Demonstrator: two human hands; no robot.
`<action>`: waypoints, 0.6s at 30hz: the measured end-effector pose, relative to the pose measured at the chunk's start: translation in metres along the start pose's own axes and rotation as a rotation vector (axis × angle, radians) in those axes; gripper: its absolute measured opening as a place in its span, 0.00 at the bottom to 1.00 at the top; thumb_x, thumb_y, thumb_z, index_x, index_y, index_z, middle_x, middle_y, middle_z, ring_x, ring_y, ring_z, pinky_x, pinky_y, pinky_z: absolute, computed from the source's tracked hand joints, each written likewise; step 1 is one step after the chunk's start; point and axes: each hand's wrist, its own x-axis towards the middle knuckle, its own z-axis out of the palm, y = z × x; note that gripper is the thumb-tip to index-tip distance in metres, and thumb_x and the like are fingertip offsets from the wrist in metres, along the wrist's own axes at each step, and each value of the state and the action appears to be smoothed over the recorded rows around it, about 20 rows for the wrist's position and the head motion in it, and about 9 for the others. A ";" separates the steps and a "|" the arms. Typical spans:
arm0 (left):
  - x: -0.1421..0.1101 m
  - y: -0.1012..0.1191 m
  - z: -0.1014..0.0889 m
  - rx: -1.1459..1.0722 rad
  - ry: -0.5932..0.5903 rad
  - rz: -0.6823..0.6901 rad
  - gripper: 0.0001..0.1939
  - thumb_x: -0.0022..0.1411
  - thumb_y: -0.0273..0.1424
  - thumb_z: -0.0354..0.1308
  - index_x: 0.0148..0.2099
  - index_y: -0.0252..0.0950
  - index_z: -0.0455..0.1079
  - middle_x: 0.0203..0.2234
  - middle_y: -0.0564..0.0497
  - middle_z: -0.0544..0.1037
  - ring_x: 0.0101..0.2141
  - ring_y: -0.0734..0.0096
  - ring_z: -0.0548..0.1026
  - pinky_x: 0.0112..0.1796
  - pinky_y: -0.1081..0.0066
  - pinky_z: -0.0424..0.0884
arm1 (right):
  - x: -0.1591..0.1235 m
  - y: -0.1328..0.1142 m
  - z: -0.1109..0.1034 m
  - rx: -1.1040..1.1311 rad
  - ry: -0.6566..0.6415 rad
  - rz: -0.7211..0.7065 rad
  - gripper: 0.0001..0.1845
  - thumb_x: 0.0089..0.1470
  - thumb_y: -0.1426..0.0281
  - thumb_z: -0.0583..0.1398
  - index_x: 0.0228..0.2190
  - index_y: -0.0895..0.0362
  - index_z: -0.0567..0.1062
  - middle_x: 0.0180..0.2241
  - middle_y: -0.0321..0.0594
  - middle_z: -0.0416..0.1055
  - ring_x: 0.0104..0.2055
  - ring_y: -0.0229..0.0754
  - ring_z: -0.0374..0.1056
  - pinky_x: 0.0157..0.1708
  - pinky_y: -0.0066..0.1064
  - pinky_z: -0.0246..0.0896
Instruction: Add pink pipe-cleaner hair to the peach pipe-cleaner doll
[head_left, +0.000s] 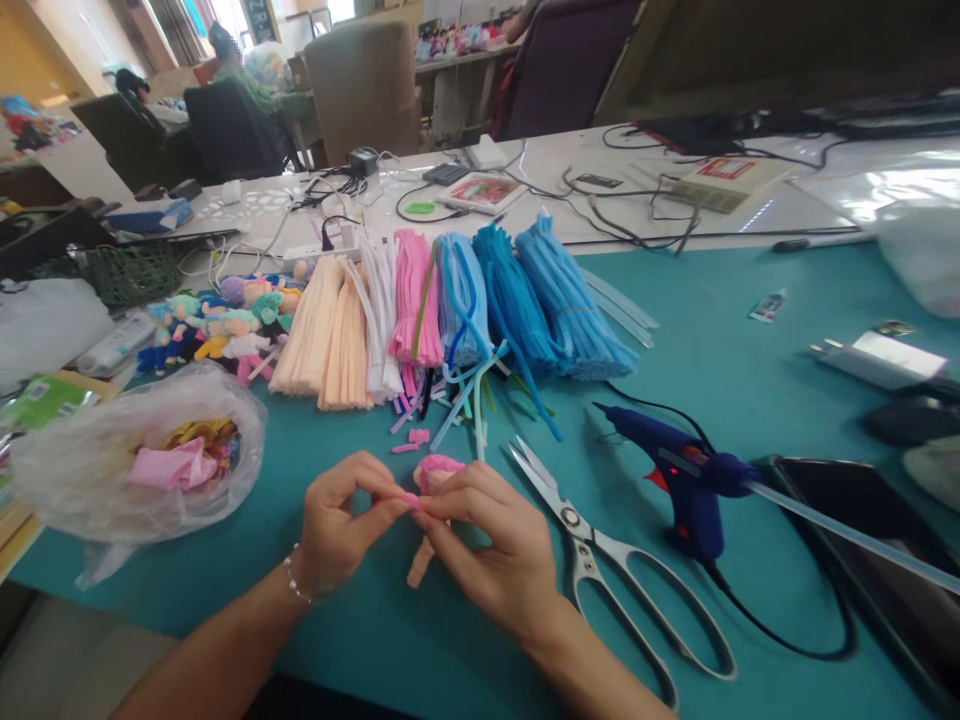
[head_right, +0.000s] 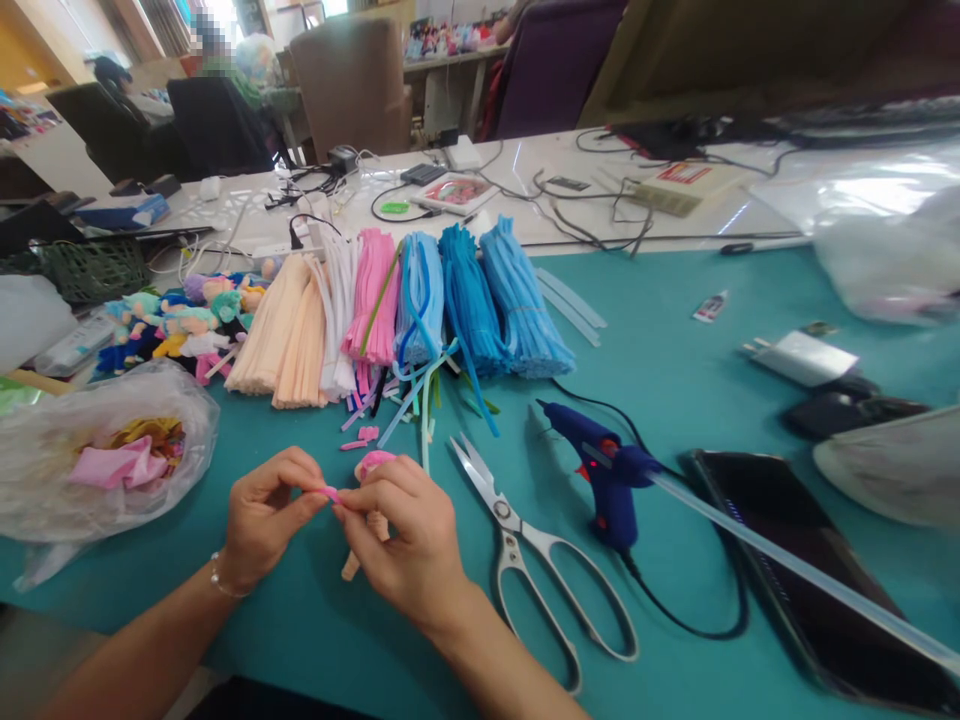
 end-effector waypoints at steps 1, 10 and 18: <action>0.001 0.000 0.000 -0.052 -0.014 -0.033 0.03 0.56 0.27 0.65 0.30 0.36 0.76 0.23 0.51 0.76 0.26 0.72 0.73 0.28 0.72 0.69 | 0.001 -0.001 -0.001 0.014 0.003 0.014 0.07 0.53 0.78 0.62 0.30 0.55 0.73 0.24 0.38 0.72 0.30 0.41 0.71 0.31 0.34 0.69; 0.003 -0.002 -0.001 -0.213 -0.015 -0.122 0.04 0.55 0.28 0.67 0.29 0.37 0.76 0.22 0.52 0.76 0.26 0.73 0.73 0.29 0.73 0.69 | 0.003 -0.004 -0.005 0.073 0.008 0.068 0.07 0.53 0.77 0.63 0.29 0.54 0.71 0.24 0.36 0.71 0.30 0.41 0.70 0.31 0.34 0.69; 0.004 0.000 -0.001 -0.144 -0.008 -0.135 0.07 0.55 0.31 0.67 0.27 0.36 0.75 0.22 0.50 0.76 0.26 0.71 0.73 0.30 0.71 0.69 | 0.004 -0.001 -0.008 -0.039 -0.060 -0.104 0.09 0.54 0.79 0.61 0.29 0.54 0.72 0.25 0.37 0.72 0.30 0.40 0.70 0.30 0.33 0.66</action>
